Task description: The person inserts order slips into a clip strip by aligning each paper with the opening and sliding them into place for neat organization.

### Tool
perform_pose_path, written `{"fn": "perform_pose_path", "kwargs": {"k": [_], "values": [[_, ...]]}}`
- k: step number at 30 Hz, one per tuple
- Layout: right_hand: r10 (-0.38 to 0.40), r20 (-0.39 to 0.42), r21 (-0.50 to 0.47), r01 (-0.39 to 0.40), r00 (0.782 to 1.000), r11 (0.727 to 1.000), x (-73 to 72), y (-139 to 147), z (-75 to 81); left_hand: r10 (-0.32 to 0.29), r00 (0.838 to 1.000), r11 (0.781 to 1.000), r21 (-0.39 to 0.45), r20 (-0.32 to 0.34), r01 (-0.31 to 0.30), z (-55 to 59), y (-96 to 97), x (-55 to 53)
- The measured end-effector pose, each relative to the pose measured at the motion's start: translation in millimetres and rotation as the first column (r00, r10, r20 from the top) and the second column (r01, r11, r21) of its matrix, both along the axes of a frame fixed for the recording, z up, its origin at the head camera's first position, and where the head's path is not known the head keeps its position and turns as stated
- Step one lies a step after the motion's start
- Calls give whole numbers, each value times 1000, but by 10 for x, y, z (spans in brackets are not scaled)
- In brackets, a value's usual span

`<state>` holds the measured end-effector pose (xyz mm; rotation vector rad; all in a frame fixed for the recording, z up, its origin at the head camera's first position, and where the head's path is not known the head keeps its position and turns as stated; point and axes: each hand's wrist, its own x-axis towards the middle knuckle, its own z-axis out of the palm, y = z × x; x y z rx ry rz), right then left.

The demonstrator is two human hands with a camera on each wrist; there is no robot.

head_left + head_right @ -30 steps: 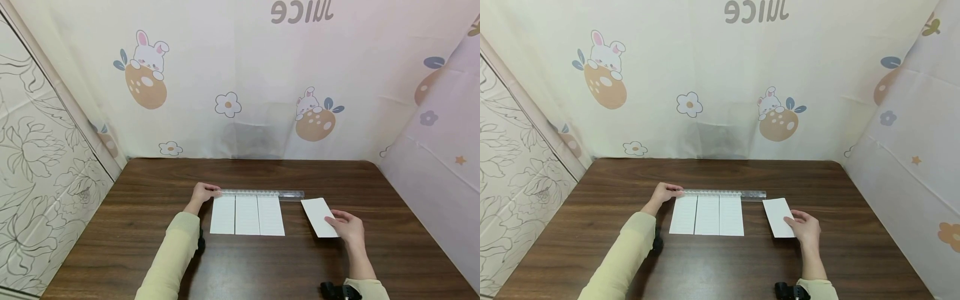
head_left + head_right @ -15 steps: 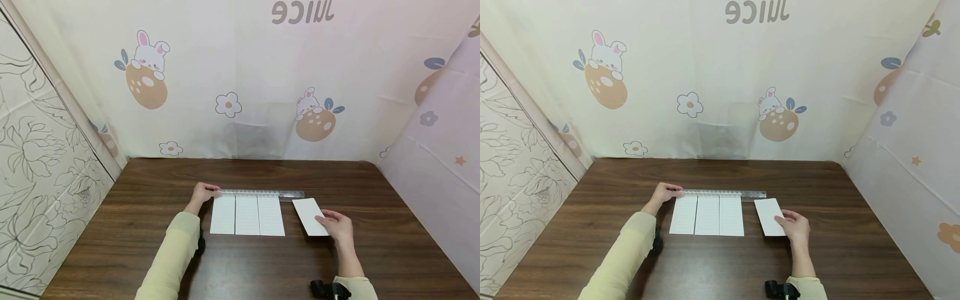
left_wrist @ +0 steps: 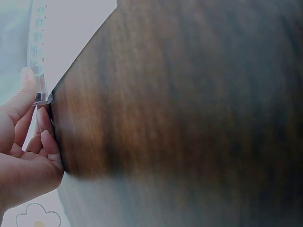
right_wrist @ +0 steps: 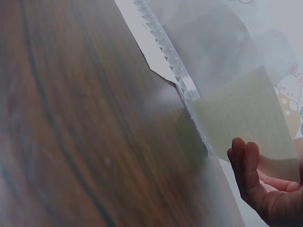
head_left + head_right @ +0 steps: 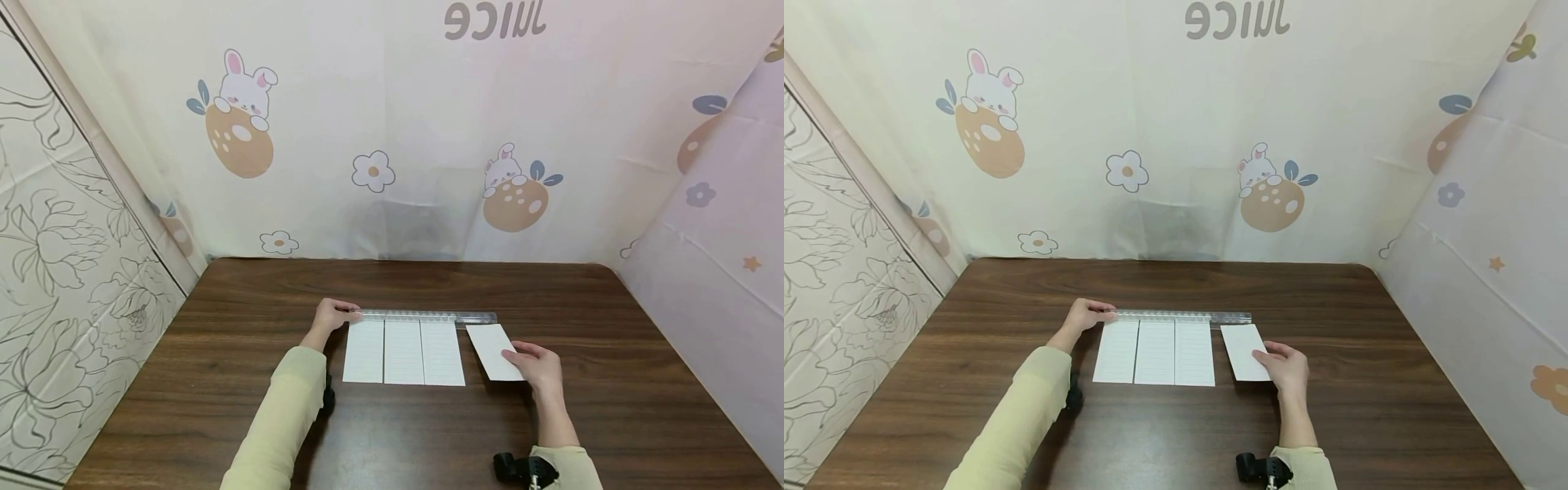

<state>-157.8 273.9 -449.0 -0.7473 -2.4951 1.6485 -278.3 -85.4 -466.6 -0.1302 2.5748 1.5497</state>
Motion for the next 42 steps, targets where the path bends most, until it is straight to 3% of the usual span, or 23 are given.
{"fn": "perform_pose_path", "kwargs": {"k": [10, 24, 35, 42], "values": [[-25, 40, 6, 25, 999, 1000, -63, -77, -52, 5, 1000, 1000, -6, -6, -5, -7, -1, -2], [-18, 18, -19, 18, 1000, 1000, -115, -165, -88, 16, 1000, 1000, -9, -7, -16, 7, 6, 10], [-69, -16, -33, 68, 997, 997, -143, -225, -113, 12, 1000, 999, -32, -12, -13, 10, 6, 5], [-66, -2, -5, 66, 998, 998, -151, -240, -120, 8, 1000, 1000, 28, 27, -9, 13, 1, -3]]}}
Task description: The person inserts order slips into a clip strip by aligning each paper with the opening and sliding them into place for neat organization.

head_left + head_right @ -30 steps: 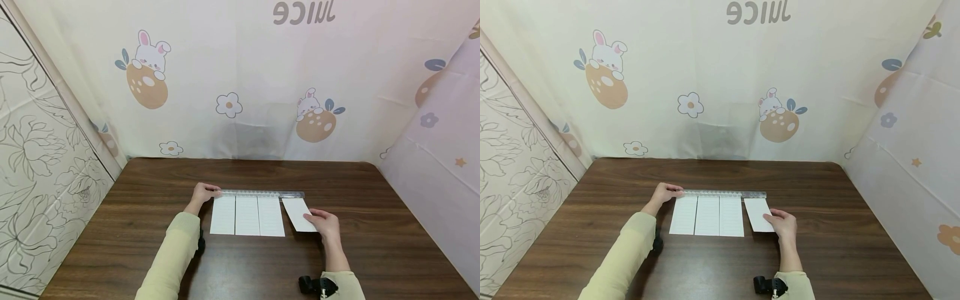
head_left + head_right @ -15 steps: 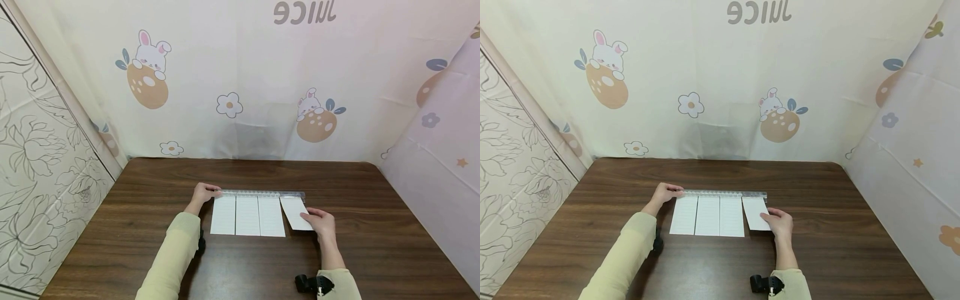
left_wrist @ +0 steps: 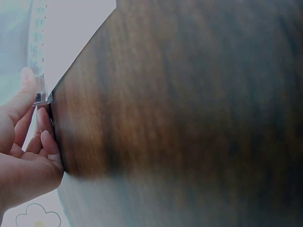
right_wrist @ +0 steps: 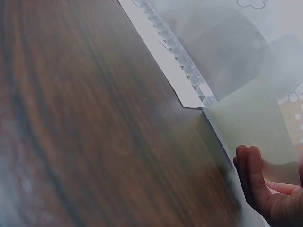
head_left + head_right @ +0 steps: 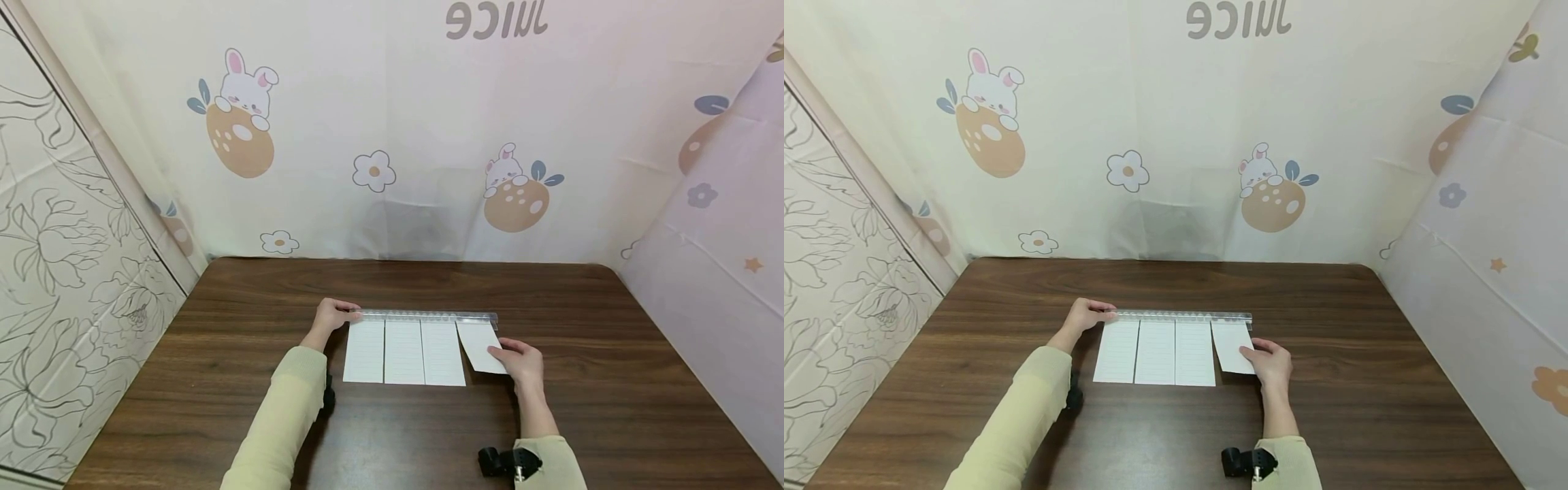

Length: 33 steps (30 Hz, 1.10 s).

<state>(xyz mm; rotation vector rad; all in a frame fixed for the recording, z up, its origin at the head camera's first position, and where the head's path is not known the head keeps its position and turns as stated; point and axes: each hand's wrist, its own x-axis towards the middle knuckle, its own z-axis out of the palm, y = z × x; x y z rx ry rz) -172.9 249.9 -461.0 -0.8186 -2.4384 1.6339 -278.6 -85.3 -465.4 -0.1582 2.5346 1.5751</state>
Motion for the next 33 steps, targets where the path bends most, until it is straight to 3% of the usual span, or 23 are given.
{"fn": "perform_pose_path", "kwargs": {"k": [19, 33], "values": [[7, -45, 27, -6, 999, 1000, -35, -30, -15, -1, 1000, 1000, -8, 5, 1, -11, -24, -23], [54, 27, 65, -55, 998, 996, 58, -51, 74, -2, 1000, 1000, -2, -12, 2, -7, 2, 9]]}}
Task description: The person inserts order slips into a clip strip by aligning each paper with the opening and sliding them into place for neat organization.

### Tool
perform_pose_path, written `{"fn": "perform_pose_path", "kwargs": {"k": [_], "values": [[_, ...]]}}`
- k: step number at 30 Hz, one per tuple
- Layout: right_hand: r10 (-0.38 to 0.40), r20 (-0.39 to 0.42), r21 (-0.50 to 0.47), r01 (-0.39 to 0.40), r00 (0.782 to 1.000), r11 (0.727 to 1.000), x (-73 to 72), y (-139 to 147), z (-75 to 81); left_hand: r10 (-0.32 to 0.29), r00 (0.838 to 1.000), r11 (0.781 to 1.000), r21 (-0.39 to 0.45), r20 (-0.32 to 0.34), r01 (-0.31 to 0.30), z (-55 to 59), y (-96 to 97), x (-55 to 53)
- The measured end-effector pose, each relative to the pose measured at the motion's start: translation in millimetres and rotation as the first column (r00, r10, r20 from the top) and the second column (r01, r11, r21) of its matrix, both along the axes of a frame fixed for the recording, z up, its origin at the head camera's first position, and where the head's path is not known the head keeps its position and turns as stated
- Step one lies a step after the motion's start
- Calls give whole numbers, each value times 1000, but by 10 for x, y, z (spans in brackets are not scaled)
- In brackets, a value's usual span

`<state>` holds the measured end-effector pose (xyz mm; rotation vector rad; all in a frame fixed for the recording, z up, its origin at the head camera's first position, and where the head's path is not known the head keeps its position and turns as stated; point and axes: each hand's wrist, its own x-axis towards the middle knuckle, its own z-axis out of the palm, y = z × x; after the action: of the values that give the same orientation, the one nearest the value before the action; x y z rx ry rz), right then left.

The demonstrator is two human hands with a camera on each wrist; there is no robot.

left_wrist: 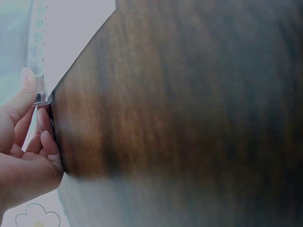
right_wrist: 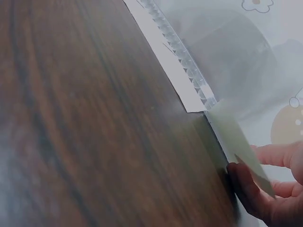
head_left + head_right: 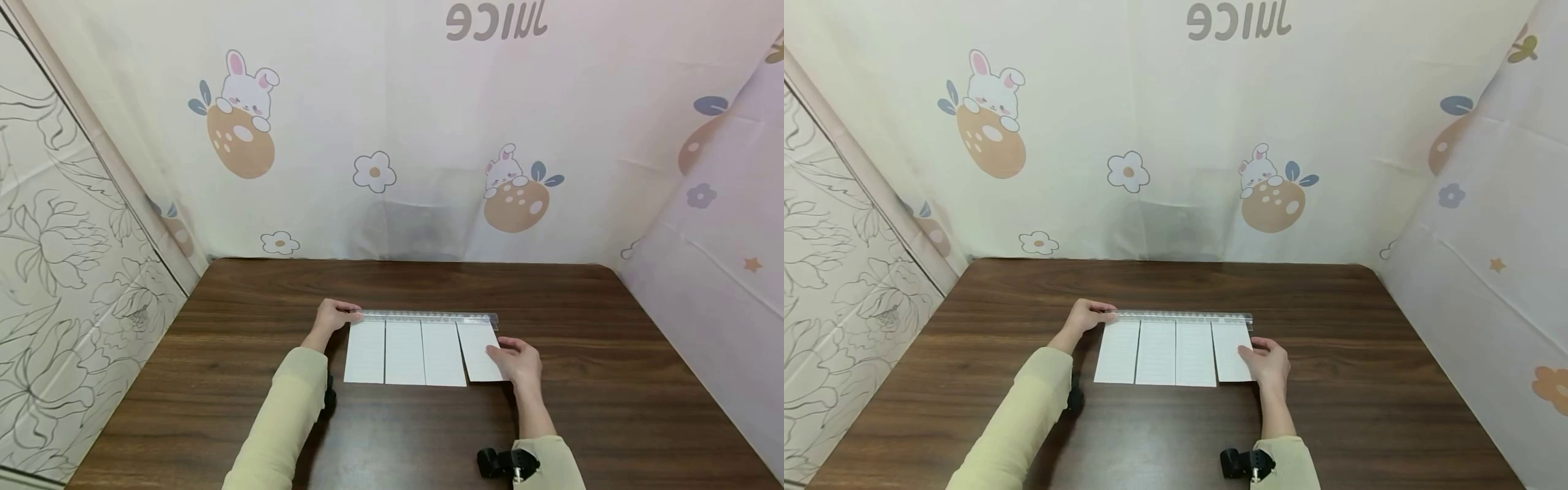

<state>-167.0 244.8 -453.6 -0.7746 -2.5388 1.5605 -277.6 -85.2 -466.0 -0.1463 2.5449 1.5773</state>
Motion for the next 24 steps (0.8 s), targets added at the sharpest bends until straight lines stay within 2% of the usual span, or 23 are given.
{"fn": "perform_pose_path", "kwargs": {"k": [7, 9, 12, 14, 16, 21, 24], "values": [[14, -45, 110, -9, 999, 994, 21, 9, 20, -1, 1000, 1000, -11, 8, 2, -2, -4, -9], [25, -73, 166, -13, 997, 986, -34, 89, -137, -4, 1000, 1000, -18, 11, 4, -1, -10, -13], [68, -81, 190, -52, 994, 980, -16, 114, -125, -13, 1000, 999, -33, 10, 13, 2, -21, -9], [92, -92, 212, -71, 991, 975, -10, 121, -108, -20, 1000, 999, -42, 11, 21, 3, -30, -7], [120, -77, 198, -103, 990, 975, 40, 63, 67, -31, 999, 998, -52, 11, 31, 7, -34, -3], [177, -93, 292, -143, 980, 945, -33, 102, 101, -51, 999, 995, -80, 9, 51, 30, -27, -2], [229, -99, 361, -179, 968, 915, -73, 139, 115, -71, 997, 991, -114, -11, 69, 45, -10, 7]]}}
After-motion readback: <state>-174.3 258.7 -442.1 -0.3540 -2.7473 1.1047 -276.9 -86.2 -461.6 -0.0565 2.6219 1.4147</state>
